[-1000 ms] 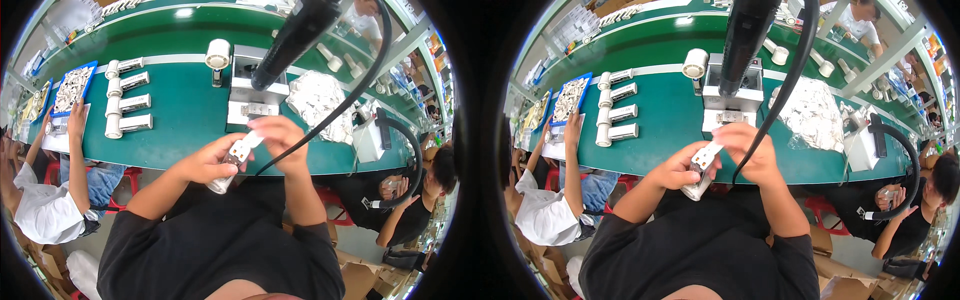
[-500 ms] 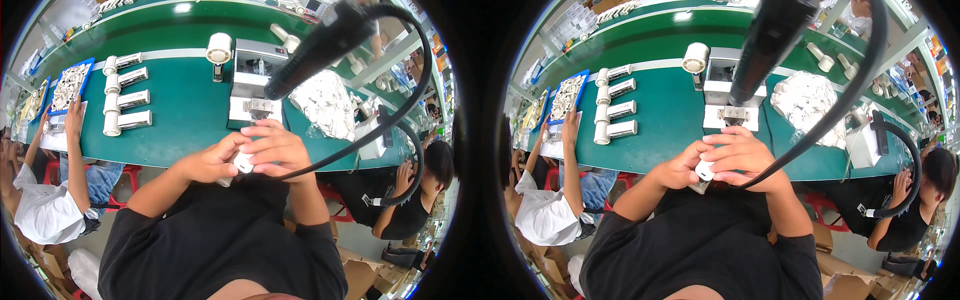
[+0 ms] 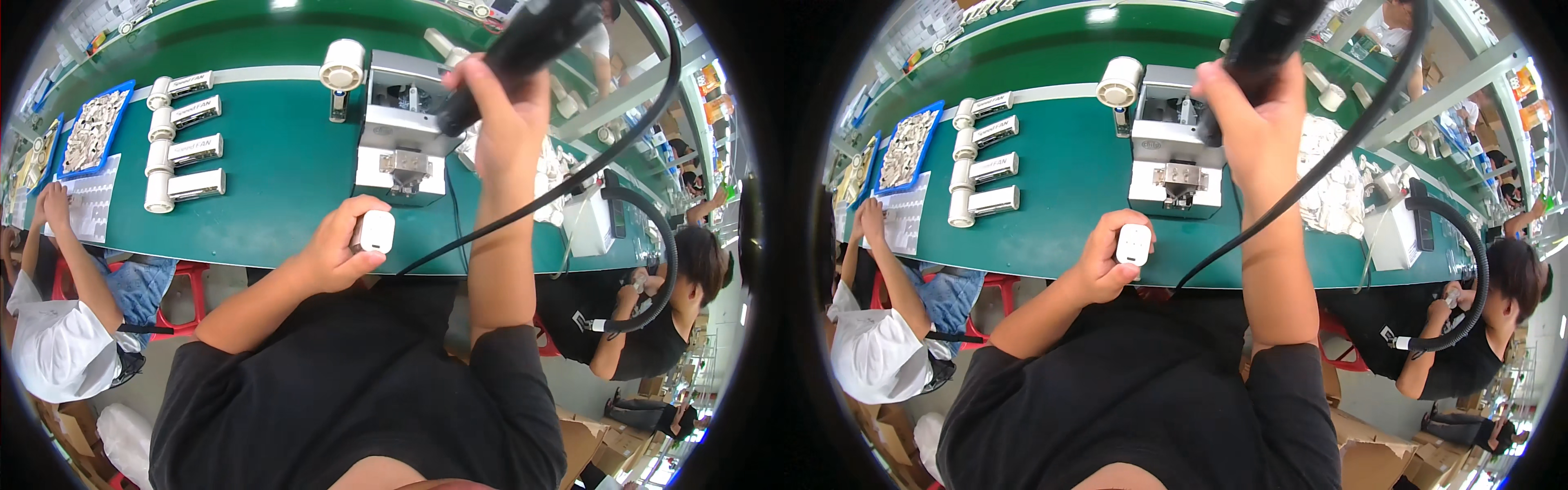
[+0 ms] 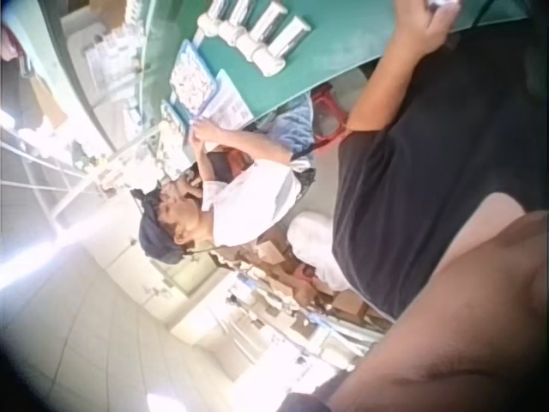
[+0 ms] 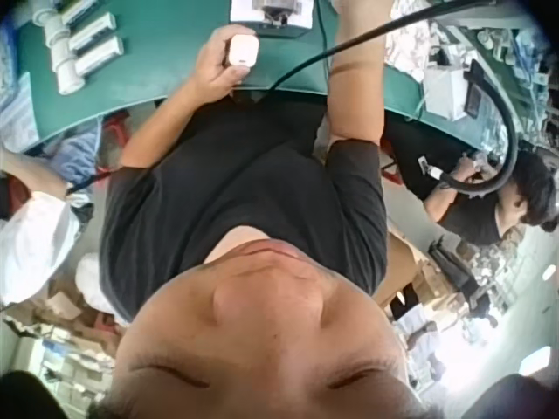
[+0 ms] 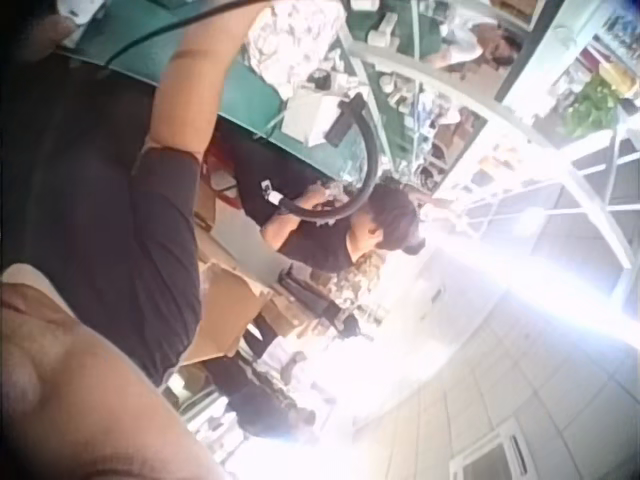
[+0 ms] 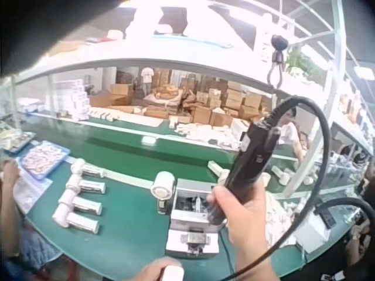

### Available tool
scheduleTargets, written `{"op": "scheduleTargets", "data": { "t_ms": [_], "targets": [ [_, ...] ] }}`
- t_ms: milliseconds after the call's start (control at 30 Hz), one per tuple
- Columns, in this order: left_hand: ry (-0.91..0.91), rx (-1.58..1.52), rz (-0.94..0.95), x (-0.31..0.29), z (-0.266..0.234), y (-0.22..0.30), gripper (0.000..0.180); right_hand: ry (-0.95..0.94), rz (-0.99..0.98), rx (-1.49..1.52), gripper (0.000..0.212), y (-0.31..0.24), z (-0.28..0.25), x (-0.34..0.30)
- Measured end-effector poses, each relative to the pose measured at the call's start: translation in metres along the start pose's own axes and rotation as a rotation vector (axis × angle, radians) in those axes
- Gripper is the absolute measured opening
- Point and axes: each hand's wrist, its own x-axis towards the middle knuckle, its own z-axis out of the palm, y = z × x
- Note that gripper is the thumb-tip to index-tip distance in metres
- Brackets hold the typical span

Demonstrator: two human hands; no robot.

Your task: Assembling and securing components for white power adapter plugs using an electric screwdriver.

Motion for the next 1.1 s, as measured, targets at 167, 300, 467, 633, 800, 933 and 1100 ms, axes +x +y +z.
{"op": "scheduleTargets", "data": {
  "t_ms": [167,300,467,633,800,933,1100],
  "targets": [
    [0.052,0.020,-0.002,-0.004,0.001,-0.002,0.053,-0.004,0.080,0.096,0.041,0.010,0.011,-0.025],
    [0.108,-0.026,-0.012,-0.004,0.004,-0.002,0.054,-0.061,0.131,0.157,0.041,0.035,0.003,-0.039],
    [0.030,0.057,0.044,-0.003,-0.001,-0.003,0.055,-0.107,0.185,0.180,0.042,0.031,0.000,-0.051],
    [0.026,0.104,0.037,-0.001,0.002,0.001,0.054,-0.133,0.094,0.232,0.067,-0.001,0.003,-0.064],
    [0.020,0.189,0.051,0.005,0.005,0.007,0.053,-0.126,-0.065,0.499,0.074,-0.051,0.008,-0.066],
    [0.052,0.217,0.019,0.008,0.008,0.013,0.052,-0.233,-0.078,0.442,0.065,-0.045,0.013,-0.067],
    [0.015,0.236,0.015,0.009,0.007,0.013,0.053,-0.261,-0.035,0.402,0.061,-0.044,0.015,-0.069]
  ]
}}
